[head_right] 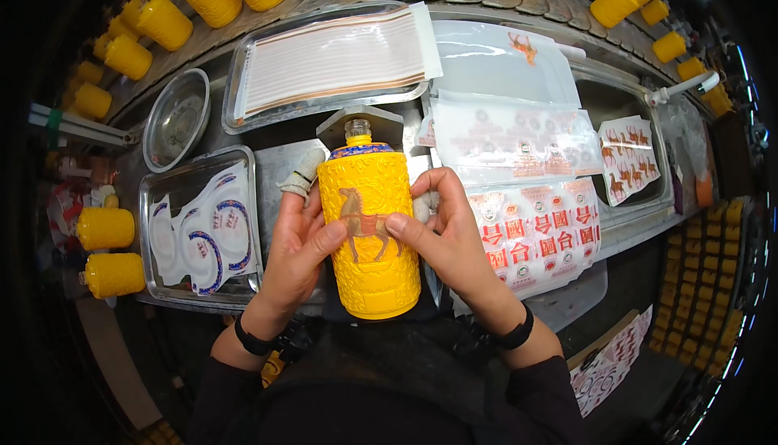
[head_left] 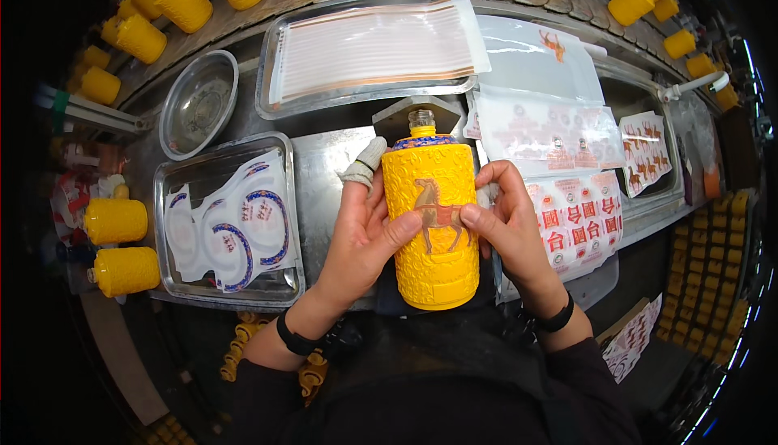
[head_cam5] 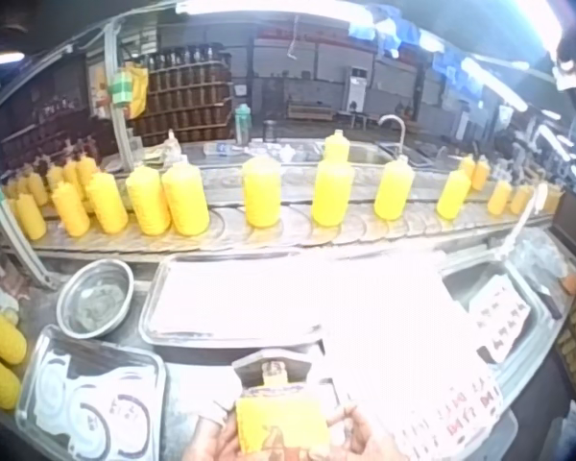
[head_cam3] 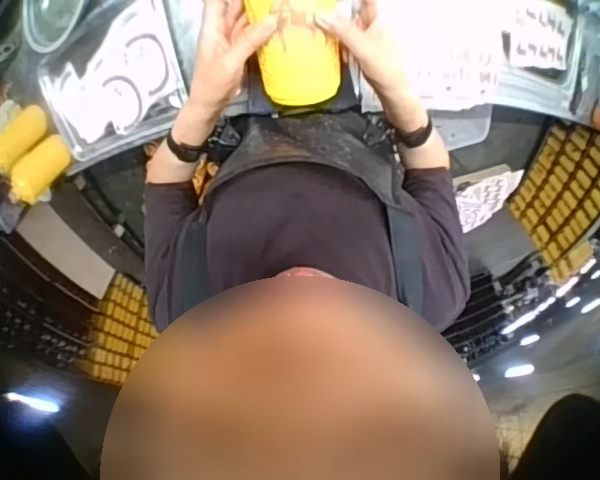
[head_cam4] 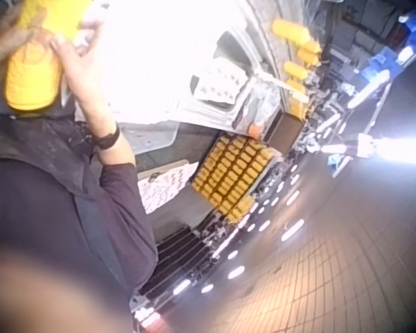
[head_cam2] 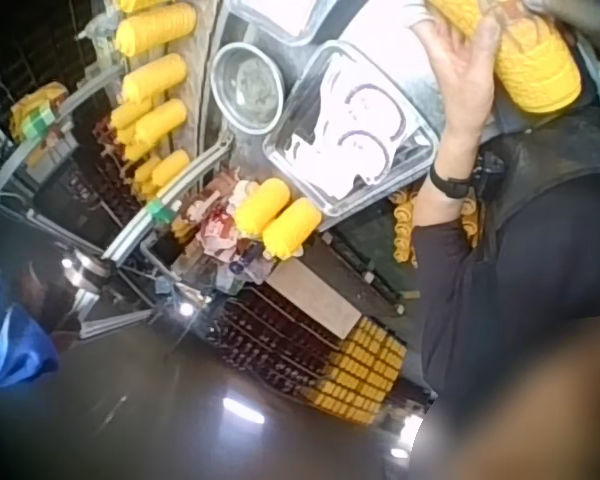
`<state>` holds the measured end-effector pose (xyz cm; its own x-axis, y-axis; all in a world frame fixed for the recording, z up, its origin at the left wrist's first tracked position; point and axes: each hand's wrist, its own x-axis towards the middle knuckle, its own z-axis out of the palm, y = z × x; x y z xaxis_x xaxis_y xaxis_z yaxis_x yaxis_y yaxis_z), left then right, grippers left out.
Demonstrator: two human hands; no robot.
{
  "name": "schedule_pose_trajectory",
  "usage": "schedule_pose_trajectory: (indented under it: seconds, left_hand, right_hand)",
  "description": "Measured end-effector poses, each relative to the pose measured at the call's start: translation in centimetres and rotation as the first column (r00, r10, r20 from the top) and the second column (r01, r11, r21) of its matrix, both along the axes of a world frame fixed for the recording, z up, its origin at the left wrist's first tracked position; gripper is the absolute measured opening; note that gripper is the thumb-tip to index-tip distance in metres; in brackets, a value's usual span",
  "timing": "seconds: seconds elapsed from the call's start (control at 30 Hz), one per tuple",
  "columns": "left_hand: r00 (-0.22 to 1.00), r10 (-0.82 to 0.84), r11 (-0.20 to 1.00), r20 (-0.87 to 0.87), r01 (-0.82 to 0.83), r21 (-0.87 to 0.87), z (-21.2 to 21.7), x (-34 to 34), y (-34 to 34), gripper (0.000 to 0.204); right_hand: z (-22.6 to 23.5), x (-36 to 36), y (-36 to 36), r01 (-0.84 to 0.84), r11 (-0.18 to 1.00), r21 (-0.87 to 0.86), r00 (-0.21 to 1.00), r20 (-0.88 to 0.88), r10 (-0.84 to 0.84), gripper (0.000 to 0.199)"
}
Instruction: Applying decorative brand labels and security tape to yellow product bottles at an industrial workstation.
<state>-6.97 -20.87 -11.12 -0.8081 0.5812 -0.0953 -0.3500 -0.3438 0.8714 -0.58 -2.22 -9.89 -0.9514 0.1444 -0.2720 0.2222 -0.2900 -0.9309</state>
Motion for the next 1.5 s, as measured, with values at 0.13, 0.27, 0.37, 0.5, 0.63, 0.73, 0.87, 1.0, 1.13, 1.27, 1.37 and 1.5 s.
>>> schedule_pose_trajectory:
  seconds: [0.13, 0.27, 0.37, 0.5, 0.63, 0.73, 0.87, 1.0, 1.13, 1.27, 1.37, 1.5]
  left_hand:
    - [1.000, 0.014, 1.000, 0.022, -0.014, -0.008, -0.1, 0.0, 0.1, 0.081]
    - [1.000, 0.024, 1.000, -0.016, -0.024, -0.002, 0.0, 0.1, 0.2, 0.079]
    - [1.000, 0.006, 0.999, -0.017, -0.007, -0.036, 0.2, 0.1, 0.3, 0.079]
    - [1.000, 0.021, 0.999, 0.010, -0.021, -0.032, 0.4, 0.3, 0.4, 0.077]
    - [0.999, 0.030, 0.999, 0.035, -0.030, -0.018, 0.4, 0.4, 0.5, 0.073]
    - [0.999, 0.030, 0.999, 0.023, -0.029, -0.027, 0.4, 0.4, 0.5, 0.074]
    - [1.000, 0.014, 0.999, 0.007, -0.014, -0.043, 0.4, 0.4, 0.5, 0.073]
    - [1.000, 0.029, 0.999, 0.006, -0.029, -0.035, 0.4, 0.5, 0.6, 0.075]
    - [0.999, 0.038, 0.999, 0.019, -0.037, -0.036, 0.4, 0.6, 0.6, 0.076]
    - [0.999, 0.040, 0.999, 0.011, -0.040, -0.019, 0.4, 0.5, 0.6, 0.075]
    - [1.000, 0.024, 1.000, 0.005, -0.024, -0.015, 0.5, 0.4, 0.6, 0.073]
    - [0.999, 0.042, 0.999, 0.025, -0.041, -0.013, 0.6, 0.4, 0.7, 0.069]
  right_hand:
    - [-0.3, 0.0, 0.3, -0.022, 0.999, -0.050, 0.999, -0.035, 0.020, 0.034]
    - [-0.9, 0.0, 0.9, -0.068, 0.991, -0.116, 0.998, 0.006, 0.069, 0.024]
    - [-1.3, 0.2, 1.0, -0.067, 0.990, -0.126, 0.997, -0.040, 0.063, 0.022]
    - [-1.4, 0.5, 1.1, -0.086, 0.987, -0.134, 0.996, -0.027, 0.083, 0.023]
    - [-1.3, 0.5, 1.1, -0.053, 0.992, -0.114, 0.998, -0.032, 0.049, 0.025]
    - [-1.5, 0.4, 1.0, -0.072, 0.992, -0.106, 0.997, -0.043, 0.068, 0.027]
    - [-2.5, 0.2, 0.5, -0.030, 0.994, -0.104, 0.992, -0.123, 0.017, 0.030]
    - [-3.5, 0.1, 0.2, -0.013, 0.996, -0.083, 0.982, -0.188, -0.003, 0.031]
    - [-3.4, 0.0, 0.2, -0.006, 1.000, -0.022, 0.980, -0.199, 0.002, 0.031]
    - [-2.5, 0.2, 0.4, -0.006, 0.999, -0.032, 0.987, -0.161, 0.000, 0.030]
    - [-2.1, 0.2, 0.5, -0.014, 0.998, -0.059, 0.995, -0.104, 0.007, 0.031]
    - [-2.4, 0.1, 0.2, 0.013, 1.000, -0.026, 0.991, -0.131, -0.016, 0.035]
